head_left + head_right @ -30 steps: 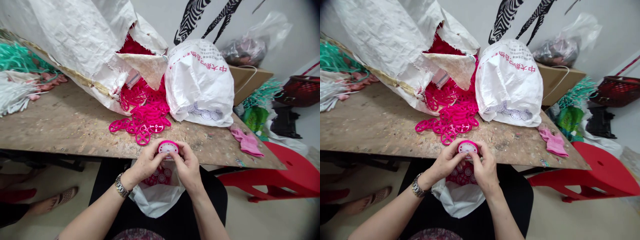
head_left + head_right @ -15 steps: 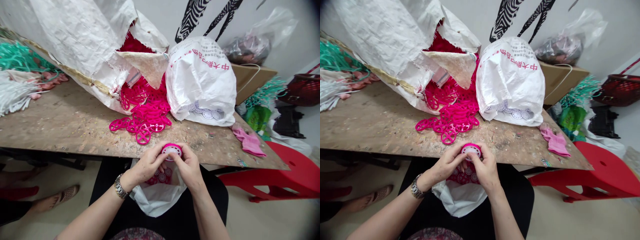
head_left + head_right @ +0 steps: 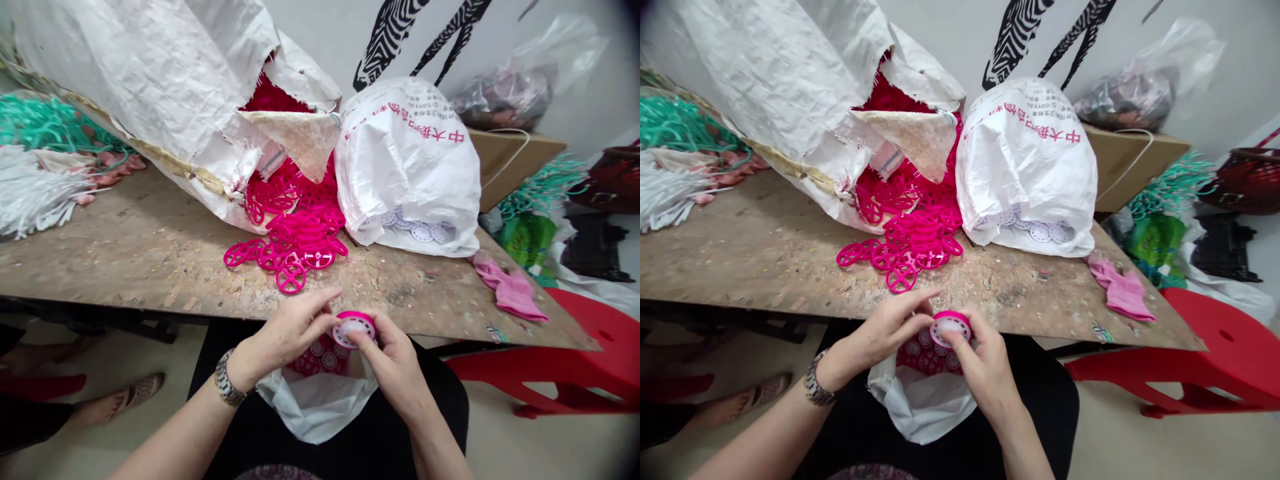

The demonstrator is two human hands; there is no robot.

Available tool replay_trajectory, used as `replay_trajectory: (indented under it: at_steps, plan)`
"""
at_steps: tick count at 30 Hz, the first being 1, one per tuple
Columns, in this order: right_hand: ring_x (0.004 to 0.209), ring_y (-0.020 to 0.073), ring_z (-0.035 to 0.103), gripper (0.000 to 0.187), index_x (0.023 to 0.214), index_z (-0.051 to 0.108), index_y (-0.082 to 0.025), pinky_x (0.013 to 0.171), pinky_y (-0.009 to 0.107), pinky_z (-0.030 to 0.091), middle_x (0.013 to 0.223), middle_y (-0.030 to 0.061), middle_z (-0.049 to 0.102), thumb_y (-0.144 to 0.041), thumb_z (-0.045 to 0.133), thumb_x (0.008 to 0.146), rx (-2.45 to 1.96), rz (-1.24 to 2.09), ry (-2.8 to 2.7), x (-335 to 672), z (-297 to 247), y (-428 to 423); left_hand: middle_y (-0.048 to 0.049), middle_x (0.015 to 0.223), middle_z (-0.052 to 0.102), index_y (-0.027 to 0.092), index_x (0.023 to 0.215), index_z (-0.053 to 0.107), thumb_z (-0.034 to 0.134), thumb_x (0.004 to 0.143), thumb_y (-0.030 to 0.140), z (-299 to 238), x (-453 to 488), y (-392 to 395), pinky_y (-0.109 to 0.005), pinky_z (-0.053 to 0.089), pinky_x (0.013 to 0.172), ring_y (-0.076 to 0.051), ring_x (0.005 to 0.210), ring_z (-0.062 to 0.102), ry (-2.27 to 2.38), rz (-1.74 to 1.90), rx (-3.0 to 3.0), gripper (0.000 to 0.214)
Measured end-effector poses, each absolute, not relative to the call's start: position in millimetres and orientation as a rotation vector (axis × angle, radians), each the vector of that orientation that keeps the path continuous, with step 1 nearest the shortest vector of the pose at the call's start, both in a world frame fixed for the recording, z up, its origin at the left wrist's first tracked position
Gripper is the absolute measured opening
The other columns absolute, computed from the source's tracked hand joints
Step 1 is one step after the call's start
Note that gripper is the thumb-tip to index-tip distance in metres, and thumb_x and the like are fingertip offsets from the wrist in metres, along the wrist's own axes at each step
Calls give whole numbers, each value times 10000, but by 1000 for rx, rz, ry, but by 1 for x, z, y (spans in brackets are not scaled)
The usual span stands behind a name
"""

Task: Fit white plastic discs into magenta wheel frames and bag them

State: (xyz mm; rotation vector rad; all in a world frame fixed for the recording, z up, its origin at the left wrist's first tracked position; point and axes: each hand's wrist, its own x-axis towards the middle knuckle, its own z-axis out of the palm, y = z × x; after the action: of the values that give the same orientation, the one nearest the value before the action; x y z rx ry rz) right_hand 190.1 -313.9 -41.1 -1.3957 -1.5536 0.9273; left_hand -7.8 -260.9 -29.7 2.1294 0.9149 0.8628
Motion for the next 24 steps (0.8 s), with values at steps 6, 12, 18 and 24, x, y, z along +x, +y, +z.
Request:
replay_trajectory:
  at_steps: [6,12,18,24]
  plan:
    - [908,247,681,205,1087,679,-266,795,363,532,1011,43,728,-343,609,910,-1483,804,-2000,203,-59,-335,-117,1117,586,169,1207,613,524,950,251,-17,-19,-213,-425,448,946,-260,1054,523,1399,1010,2582,284]
    - [968,264,683,226,1134,665,-247,842,406,550,1070,79,715,-307,563,941,-1522,729,-2059,210,-68,-343,-112,1093,574,169,911,661,570,910,215,-27,-11,-170,-415,456,920,-269,1047,496,1572,767,2764,102]
    - [1003,243,684,207,1088,689,-245,886,370,535,1080,63,728,-257,548,937,-1489,900,-1987,203,-57,-339,-84,1001,604,150,863,663,619,887,184,-31,-19,-157,-383,472,886,-227,957,536,1352,1066,2675,60]
    - [946,235,708,280,1129,660,-235,855,357,545,1050,70,743,-409,552,938,-1442,1026,-1560,202,-52,-316,-94,1031,617,159,921,671,585,926,197,-23,-24,-194,-363,504,871,-212,979,571,1082,1216,2692,95]
